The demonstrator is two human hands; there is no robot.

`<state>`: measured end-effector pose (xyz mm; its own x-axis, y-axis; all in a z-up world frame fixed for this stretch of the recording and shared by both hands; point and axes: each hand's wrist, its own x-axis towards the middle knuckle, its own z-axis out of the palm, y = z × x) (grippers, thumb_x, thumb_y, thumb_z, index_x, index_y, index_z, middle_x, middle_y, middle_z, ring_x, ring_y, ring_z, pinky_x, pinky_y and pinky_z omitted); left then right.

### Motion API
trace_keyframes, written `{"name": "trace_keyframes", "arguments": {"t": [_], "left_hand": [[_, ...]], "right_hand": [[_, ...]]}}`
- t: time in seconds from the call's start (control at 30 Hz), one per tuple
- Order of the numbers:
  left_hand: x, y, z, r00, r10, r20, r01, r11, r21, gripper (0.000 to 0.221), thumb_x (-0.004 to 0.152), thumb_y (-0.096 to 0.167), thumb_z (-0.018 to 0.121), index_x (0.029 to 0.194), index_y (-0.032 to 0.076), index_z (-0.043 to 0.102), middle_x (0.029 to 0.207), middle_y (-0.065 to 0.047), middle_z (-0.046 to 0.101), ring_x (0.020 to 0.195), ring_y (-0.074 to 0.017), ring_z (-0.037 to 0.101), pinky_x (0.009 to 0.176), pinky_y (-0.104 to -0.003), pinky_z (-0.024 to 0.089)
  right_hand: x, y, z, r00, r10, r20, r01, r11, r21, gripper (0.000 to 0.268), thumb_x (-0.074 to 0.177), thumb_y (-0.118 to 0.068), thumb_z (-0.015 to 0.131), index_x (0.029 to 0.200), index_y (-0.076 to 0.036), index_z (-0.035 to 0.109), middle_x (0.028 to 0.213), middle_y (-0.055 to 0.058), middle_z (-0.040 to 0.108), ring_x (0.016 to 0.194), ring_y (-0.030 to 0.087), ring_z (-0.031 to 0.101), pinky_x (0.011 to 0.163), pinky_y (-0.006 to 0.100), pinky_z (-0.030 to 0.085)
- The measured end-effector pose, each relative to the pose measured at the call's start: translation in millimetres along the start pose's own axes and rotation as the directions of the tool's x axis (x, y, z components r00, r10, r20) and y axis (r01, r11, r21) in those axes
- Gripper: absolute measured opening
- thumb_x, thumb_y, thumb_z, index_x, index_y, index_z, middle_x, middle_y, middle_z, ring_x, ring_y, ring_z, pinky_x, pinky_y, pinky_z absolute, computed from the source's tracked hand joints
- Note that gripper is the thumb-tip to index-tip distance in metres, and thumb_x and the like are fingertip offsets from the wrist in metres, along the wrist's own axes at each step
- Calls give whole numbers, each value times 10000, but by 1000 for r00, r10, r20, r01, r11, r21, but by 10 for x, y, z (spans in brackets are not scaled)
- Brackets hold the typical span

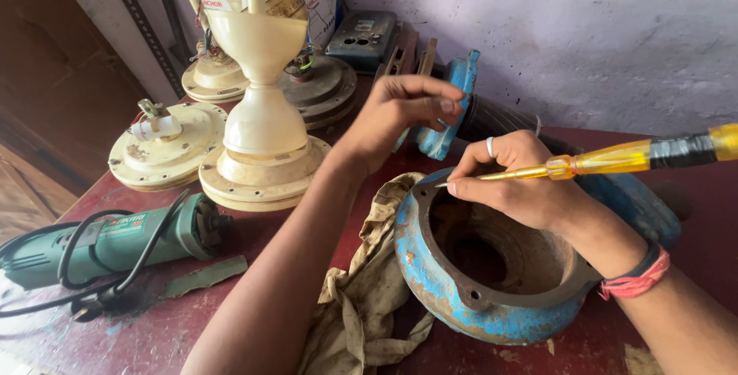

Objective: The person uses a screwdriver to scrape and clean the inner rim of a blue motor housing. They repeatedly wipe the area with a cloth and continue scraping along the flange edge.

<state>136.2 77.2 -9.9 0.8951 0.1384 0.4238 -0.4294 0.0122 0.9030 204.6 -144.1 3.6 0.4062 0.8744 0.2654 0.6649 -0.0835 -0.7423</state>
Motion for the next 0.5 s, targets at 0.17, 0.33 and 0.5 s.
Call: {"name": "trace_keyframes", "arguments": {"t": [0.17, 0.33, 0.5], "left_hand": [[43, -419, 179, 981, -44, 191, 87, 970, -225, 263, 899, -34, 683, 1154, -22, 746, 1062, -151, 766, 981, -217, 735, 944, -365, 594], [37, -724, 172, 949, -163, 271, 263, 881, -392, 337, 922, -91, 653, 1251, -27, 696, 1125, -151, 750, 1032, -235, 725, 975, -376, 591], [47, -782, 142, 957, -171, 233, 252, 890, -380, 377, 897, -126, 620, 1261, -49, 677, 1140, -169, 746, 1034, -244, 725, 967, -376, 594]], "right_hand": [[0, 34, -6, 998, -61, 36, 59, 997, 52, 113, 796, -146, 782, 802, -38, 814, 722, 6, 790, 693, 49, 686, 648, 236, 538], [-4, 84, -12, 996, -72, 43, 70, 996, 50, 116, 804, -140, 781, 809, -30, 816, 739, 9, 784, 717, 54, 682, 666, 242, 539], [-4, 62, -9, 998, -28, 53, 25, 998, 49, 115, 800, -143, 784, 816, -36, 823, 745, 9, 782, 722, 56, 680, 668, 243, 541]]}}
